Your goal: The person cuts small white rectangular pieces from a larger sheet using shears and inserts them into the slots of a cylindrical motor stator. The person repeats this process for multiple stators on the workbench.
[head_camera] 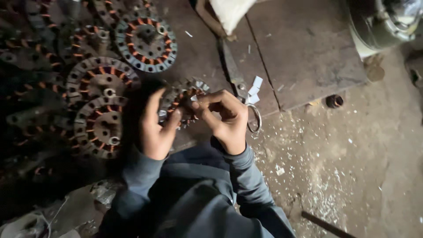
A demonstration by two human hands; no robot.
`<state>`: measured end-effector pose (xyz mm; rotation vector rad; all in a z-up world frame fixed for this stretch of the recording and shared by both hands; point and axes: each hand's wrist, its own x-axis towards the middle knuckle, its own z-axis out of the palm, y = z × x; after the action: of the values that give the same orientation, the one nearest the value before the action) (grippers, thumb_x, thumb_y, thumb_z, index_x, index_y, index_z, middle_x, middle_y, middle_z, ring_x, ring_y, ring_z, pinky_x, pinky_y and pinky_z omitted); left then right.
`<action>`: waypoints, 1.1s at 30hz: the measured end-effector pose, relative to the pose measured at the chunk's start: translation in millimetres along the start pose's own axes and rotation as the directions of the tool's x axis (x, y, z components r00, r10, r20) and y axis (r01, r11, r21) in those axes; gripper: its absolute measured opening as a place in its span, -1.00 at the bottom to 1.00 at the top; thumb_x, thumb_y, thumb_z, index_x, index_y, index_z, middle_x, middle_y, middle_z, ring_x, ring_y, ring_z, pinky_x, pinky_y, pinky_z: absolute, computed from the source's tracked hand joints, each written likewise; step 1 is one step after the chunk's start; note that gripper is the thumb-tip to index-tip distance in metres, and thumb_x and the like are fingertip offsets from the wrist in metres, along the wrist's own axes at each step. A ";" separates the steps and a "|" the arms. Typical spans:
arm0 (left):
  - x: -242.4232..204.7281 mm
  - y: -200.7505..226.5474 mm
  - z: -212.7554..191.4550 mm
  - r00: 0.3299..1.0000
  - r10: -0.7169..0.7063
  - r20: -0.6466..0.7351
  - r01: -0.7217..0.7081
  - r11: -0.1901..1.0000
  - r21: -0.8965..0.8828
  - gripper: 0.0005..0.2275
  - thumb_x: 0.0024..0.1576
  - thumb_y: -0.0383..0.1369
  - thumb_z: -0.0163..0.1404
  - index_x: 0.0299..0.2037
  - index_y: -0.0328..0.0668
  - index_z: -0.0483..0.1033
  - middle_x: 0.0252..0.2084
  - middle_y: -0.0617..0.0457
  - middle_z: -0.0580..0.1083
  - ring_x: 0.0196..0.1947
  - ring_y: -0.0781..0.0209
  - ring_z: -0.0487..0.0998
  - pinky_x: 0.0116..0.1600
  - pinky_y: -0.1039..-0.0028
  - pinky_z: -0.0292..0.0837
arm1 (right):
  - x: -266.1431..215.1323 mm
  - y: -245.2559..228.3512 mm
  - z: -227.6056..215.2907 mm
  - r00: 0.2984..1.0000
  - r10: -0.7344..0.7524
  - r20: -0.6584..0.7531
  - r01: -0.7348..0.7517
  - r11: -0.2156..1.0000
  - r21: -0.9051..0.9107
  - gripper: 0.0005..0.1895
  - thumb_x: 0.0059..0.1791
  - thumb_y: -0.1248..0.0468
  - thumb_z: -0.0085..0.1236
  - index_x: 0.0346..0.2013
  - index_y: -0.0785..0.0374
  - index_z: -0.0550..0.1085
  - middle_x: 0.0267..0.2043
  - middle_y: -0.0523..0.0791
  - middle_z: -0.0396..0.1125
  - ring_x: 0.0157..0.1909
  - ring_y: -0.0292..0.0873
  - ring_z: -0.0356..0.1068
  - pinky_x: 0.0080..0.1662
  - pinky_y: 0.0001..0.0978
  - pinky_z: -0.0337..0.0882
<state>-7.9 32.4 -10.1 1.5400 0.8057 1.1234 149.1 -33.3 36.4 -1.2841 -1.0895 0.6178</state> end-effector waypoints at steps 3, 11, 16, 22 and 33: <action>2.5 -2.3 2.6 0.996 0.092 0.010 -0.092 0.992 0.082 -0.59 0.19 -0.51 0.09 0.25 -0.39 0.34 0.10 -0.20 0.50 0.09 0.00 0.56 0.21 0.32 0.45 | 9.2 -7.7 11.2 0.999 -0.031 0.017 0.032 0.997 -0.069 -0.89 -0.05 0.53 0.30 -0.27 0.44 0.52 -0.23 -0.09 0.45 -0.20 -0.33 0.45 -0.12 -0.52 0.46; -3.9 25.3 13.7 0.972 0.224 0.076 -0.235 0.951 0.203 -0.62 0.13 -0.62 0.02 0.18 -0.35 0.41 0.08 -0.21 0.50 0.10 -0.16 0.56 0.20 0.24 0.46 | -6.0 -40.4 12.0 0.990 -0.108 -0.087 0.075 0.944 -0.322 -0.89 -0.04 0.52 0.29 -0.24 0.43 0.55 -0.26 -0.07 0.45 -0.25 -0.28 0.49 -0.16 -0.50 0.48; -7.2 34.7 16.9 0.951 0.255 0.175 -0.288 0.935 0.206 -0.51 0.01 -0.68 -0.06 0.22 -0.34 0.42 0.11 -0.21 0.48 0.13 -0.17 0.53 0.20 0.23 0.46 | -26.5 -52.1 0.9 0.987 -0.120 -0.105 0.048 0.850 -0.525 -0.87 -0.06 0.53 0.25 -0.21 0.43 0.54 -0.26 -0.07 0.45 -0.26 -0.31 0.49 -0.16 -0.52 0.47; -0.8 38.7 16.6 0.925 0.283 0.254 -0.336 0.921 0.198 -0.62 0.14 -0.64 0.01 0.19 -0.31 0.44 0.07 -0.16 0.49 0.05 -0.14 0.53 0.15 0.22 0.45 | -12.0 -24.5 -33.7 0.948 0.317 0.006 -0.311 0.925 0.217 -0.87 -0.11 0.57 0.26 -0.33 0.39 0.50 -0.33 -0.07 0.49 -0.35 -0.30 0.46 -0.28 -0.49 0.45; 10.9 36.3 9.1 0.904 0.329 0.274 -0.379 0.912 0.155 -0.61 0.08 -0.53 0.14 0.14 -0.35 0.43 0.05 -0.19 0.49 0.06 -0.14 0.53 0.17 0.23 0.43 | -35.1 -19.2 -16.2 0.992 -0.061 -0.112 0.054 0.996 -0.066 -0.60 -0.08 0.46 0.36 -0.02 0.40 0.40 0.04 -0.04 0.29 -0.01 -0.22 0.40 0.04 -0.41 0.48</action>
<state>2.6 29.9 27.3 2.0151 0.4928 1.1042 145.6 -75.3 45.8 -1.3210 -1.0548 0.4646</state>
